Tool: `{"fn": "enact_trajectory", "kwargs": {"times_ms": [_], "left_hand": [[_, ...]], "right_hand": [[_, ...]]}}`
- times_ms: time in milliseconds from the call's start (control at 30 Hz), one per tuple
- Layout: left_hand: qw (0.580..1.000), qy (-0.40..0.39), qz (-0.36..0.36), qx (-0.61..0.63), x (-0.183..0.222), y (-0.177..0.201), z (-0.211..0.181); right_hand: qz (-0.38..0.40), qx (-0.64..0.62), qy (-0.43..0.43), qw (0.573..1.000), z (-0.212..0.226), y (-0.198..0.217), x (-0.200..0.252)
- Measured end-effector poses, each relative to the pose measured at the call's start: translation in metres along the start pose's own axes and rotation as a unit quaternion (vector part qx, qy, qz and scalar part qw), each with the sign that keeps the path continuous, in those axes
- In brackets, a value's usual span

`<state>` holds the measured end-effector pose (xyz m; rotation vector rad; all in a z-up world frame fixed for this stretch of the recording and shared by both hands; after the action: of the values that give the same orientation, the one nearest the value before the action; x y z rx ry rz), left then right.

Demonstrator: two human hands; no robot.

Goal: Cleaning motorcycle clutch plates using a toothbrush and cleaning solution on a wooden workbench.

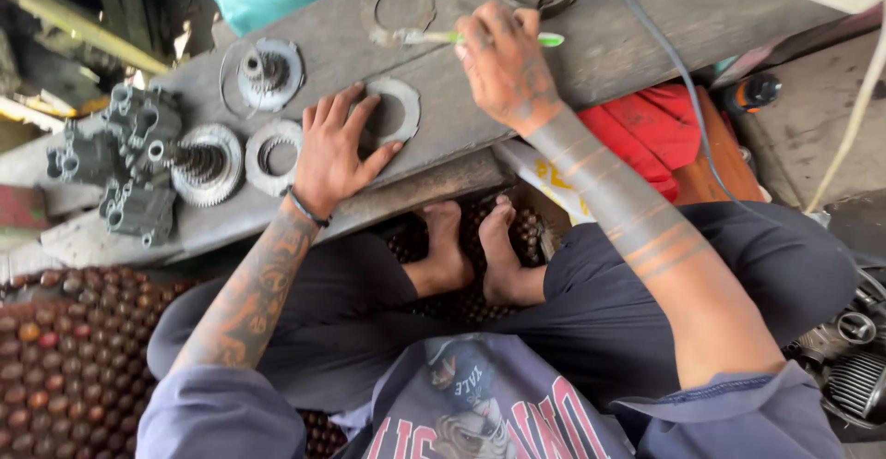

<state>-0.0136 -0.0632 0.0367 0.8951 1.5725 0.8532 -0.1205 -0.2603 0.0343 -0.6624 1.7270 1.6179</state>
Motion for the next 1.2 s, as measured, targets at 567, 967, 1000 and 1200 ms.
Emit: {"fn": "enact_trajectory", "kwargs": {"times_ms": [567, 967, 1000, 1200], "left_hand": [[1.000, -0.019, -0.002, 0.018, -0.001, -0.002, 0.009], [0.999, 0.009, -0.006, 0.031, 0.001, -0.002, 0.013], [1.000, 0.015, -0.005, 0.027, 0.004, -0.003, 0.015], [0.999, 0.022, -0.023, 0.040, 0.003, -0.001, 0.019]], "right_hand": [[0.046, -0.043, -0.010, 0.998, -0.003, -0.013, -0.003], [0.083, -0.035, -0.011, 0.996, -0.003, -0.019, -0.008], [0.087, -0.036, -0.004, 0.996, 0.000, -0.023, -0.008], [0.064, -0.112, 0.043, 0.991, 0.015, -0.016, -0.025]]}}
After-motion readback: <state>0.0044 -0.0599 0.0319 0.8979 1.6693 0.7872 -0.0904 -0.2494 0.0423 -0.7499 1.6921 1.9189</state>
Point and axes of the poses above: each hand's wrist, its own x-axis away from the middle knuckle, its own y-axis out of the back of the hand, z = x × y, the point moved 7 cm from there along -x, towards the middle knuckle, and after that the axes turned 9 degrees about x, right-handed, at the moved point
